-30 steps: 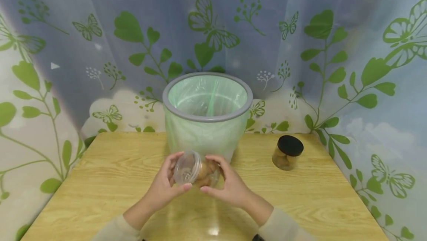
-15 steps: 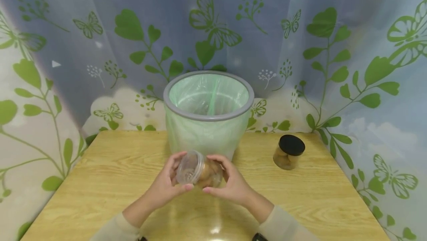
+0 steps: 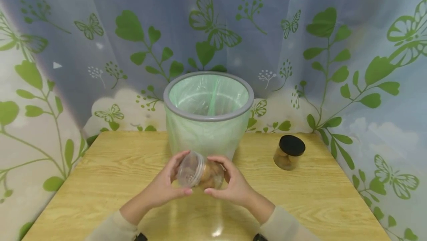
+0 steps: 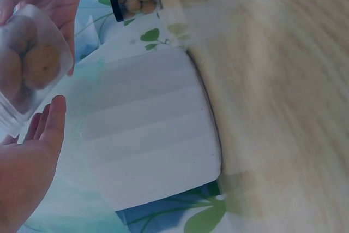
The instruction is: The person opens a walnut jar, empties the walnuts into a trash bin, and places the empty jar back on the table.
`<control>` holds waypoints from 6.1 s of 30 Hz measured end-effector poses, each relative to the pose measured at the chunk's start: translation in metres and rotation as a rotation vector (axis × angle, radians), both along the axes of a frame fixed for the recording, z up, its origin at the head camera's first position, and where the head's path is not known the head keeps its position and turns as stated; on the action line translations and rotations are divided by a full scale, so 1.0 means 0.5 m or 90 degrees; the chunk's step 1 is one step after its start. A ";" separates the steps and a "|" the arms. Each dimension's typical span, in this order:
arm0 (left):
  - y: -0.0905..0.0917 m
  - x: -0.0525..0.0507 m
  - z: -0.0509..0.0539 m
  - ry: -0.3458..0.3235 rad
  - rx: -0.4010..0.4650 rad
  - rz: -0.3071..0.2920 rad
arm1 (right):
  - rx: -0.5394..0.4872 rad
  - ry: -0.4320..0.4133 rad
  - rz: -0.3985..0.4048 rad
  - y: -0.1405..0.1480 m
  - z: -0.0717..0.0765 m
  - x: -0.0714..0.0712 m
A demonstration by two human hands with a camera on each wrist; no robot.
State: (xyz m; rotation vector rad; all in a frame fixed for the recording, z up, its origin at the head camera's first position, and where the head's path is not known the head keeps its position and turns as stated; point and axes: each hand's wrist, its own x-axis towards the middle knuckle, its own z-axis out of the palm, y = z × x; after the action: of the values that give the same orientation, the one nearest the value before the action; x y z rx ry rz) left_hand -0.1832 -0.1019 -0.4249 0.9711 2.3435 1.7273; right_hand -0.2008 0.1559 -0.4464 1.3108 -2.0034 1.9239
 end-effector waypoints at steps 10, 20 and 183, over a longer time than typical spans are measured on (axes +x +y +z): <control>-0.012 -0.014 0.024 0.039 -0.046 -0.013 | -0.003 0.009 0.002 0.006 0.001 -0.001; -0.009 -0.024 0.033 0.117 -0.075 -0.002 | -0.013 0.005 0.012 0.003 0.003 0.000; 0.021 0.037 0.079 0.157 -0.250 0.242 | -0.016 0.085 -0.021 -0.001 0.009 0.003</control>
State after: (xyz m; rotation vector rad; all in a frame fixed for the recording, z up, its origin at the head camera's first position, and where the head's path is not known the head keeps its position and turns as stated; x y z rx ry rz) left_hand -0.1648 -0.0914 -0.3852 0.7423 3.0330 1.2037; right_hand -0.1991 0.1556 -0.4419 1.3532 -1.9190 1.7915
